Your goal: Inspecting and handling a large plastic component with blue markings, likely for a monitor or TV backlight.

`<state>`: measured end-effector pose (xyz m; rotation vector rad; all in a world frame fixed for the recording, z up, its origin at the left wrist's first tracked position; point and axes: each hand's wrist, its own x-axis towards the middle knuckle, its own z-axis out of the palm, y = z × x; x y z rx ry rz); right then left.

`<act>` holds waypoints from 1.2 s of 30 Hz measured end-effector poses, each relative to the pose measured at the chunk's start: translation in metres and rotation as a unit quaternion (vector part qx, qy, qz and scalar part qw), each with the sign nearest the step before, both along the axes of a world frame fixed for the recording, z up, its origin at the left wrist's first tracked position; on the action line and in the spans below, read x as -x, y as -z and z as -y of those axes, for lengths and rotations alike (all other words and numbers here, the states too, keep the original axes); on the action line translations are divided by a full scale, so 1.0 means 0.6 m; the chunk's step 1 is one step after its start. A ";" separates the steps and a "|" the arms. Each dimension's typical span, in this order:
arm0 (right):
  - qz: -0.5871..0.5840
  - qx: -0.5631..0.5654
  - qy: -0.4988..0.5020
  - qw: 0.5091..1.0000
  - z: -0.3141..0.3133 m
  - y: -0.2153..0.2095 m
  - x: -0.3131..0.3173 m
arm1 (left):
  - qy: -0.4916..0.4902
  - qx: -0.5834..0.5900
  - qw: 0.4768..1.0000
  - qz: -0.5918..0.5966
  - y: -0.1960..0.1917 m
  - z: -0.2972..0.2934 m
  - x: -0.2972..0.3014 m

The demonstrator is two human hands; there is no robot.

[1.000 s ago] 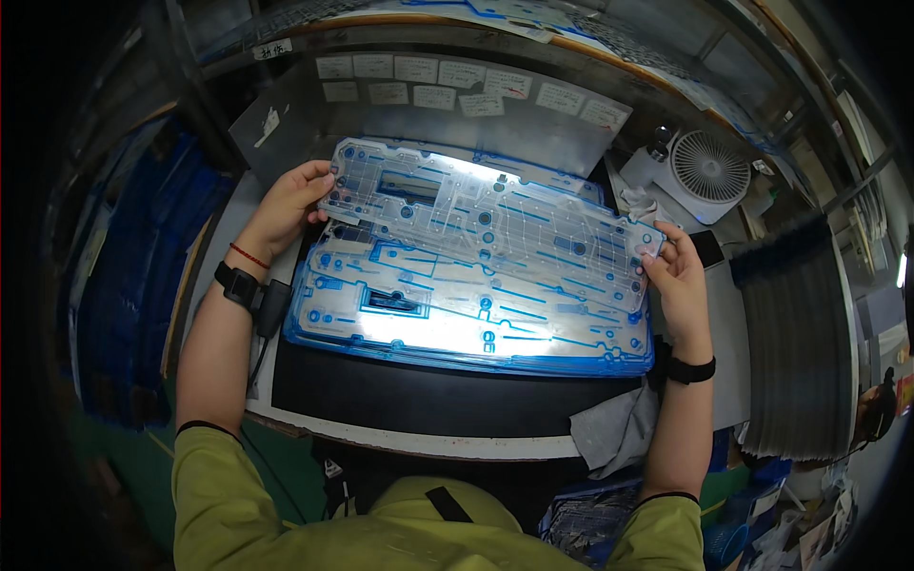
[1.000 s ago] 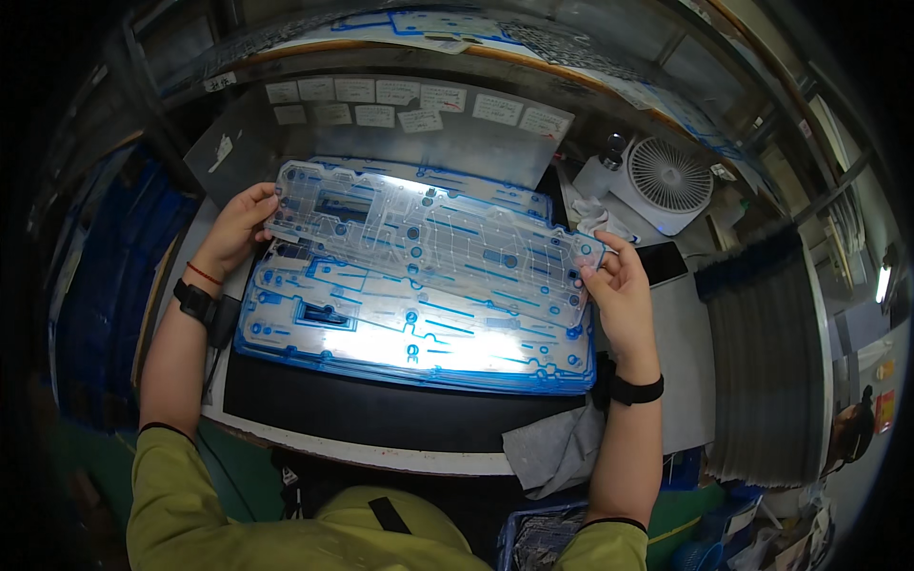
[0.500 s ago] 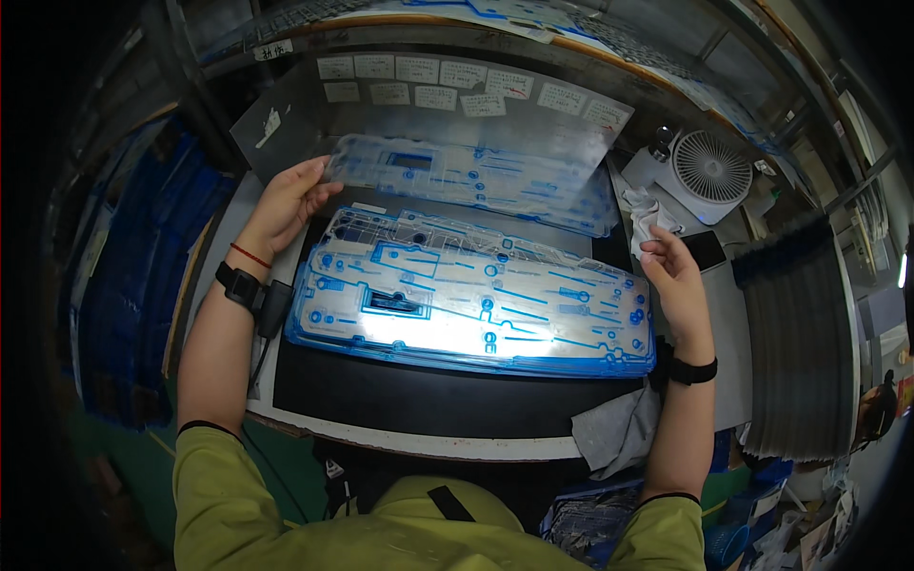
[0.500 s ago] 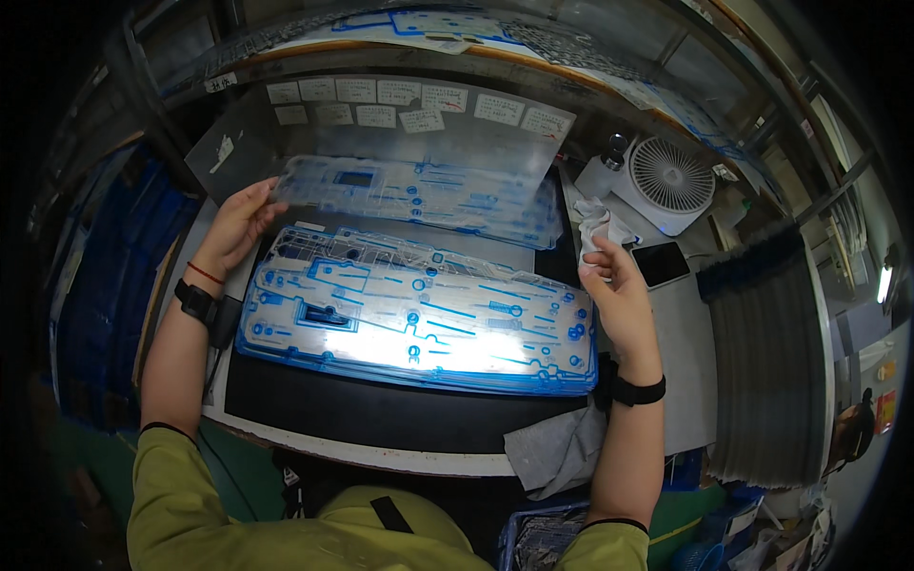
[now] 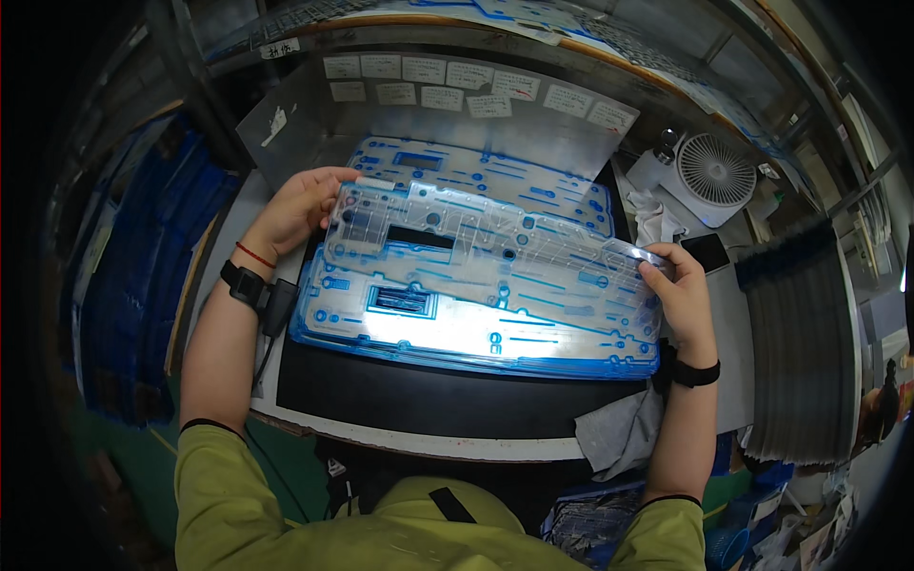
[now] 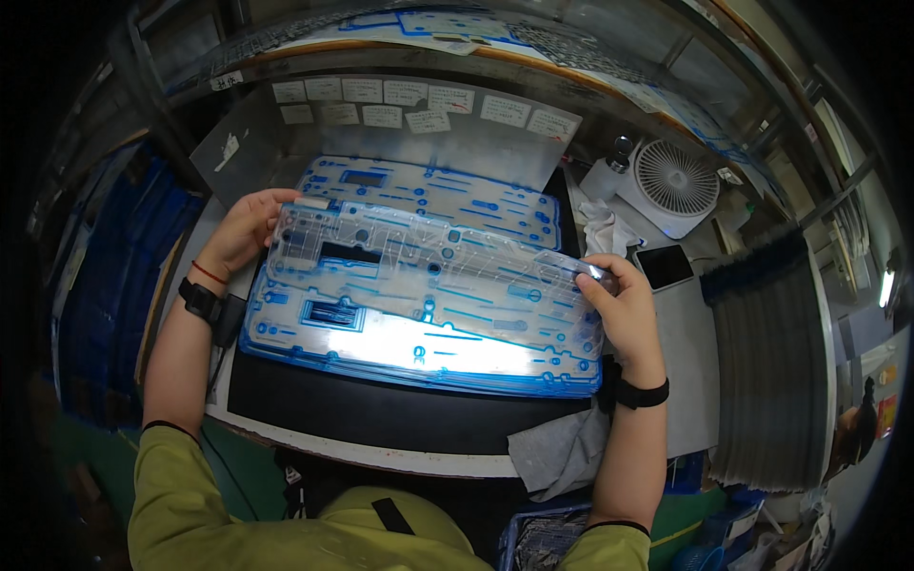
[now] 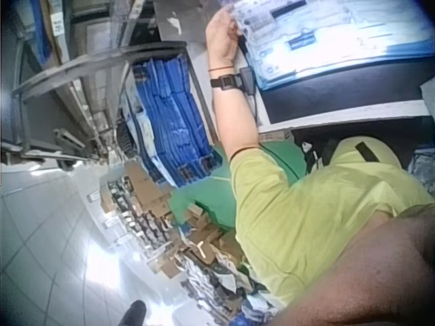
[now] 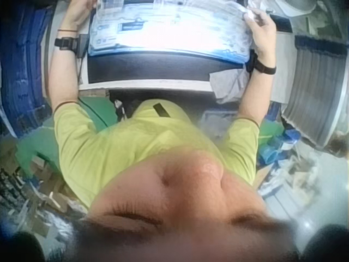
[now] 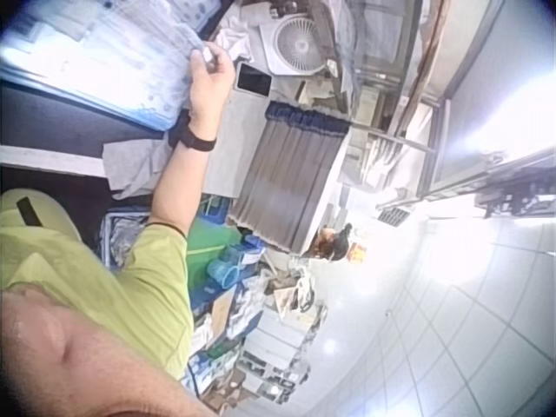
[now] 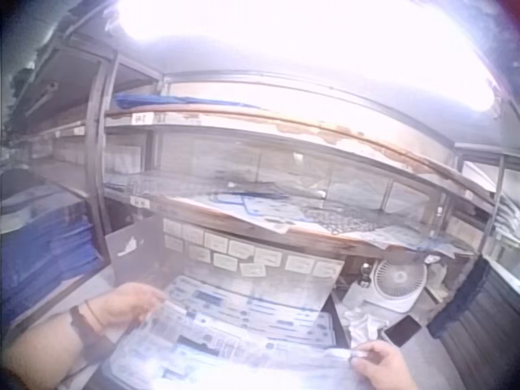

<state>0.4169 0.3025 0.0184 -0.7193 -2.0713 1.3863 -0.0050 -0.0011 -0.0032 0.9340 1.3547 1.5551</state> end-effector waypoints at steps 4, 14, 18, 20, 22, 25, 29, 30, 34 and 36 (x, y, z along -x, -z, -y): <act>-0.009 -0.005 0.011 1.000 0.000 0.000 0.002 | 0.003 0.042 0.996 -0.073 -0.005 0.003 -0.012; -0.064 0.057 0.048 0.995 -0.018 0.008 0.002 | -0.095 0.012 0.995 -0.040 0.004 -0.006 -0.007; -0.064 0.052 0.047 0.995 -0.012 0.004 0.006 | -0.104 0.017 0.994 -0.037 0.006 -0.004 -0.001; -0.063 0.046 0.049 0.996 -0.013 0.003 0.003 | -0.114 0.016 0.993 -0.034 0.004 -0.004 -0.006; -0.066 0.042 0.053 0.995 -0.013 0.002 0.001 | -0.114 0.018 0.993 -0.036 0.006 -0.005 -0.005; -0.084 0.045 0.057 0.994 -0.011 0.001 0.000 | -0.113 0.018 0.992 -0.049 0.008 -0.007 -0.001; -0.111 0.046 0.040 0.992 -0.008 -0.001 0.001 | -0.108 0.020 0.992 -0.070 0.008 -0.008 -0.001; -0.114 0.043 0.035 0.992 -0.007 -0.002 0.001 | -0.114 0.023 0.991 -0.071 0.006 -0.009 -0.004; -0.125 0.052 0.032 0.990 -0.009 0.000 0.003 | -0.128 0.028 0.989 -0.075 0.006 -0.007 -0.005; -0.132 0.061 0.030 0.989 -0.009 0.000 0.002 | -0.129 0.026 0.989 -0.073 0.007 -0.008 -0.005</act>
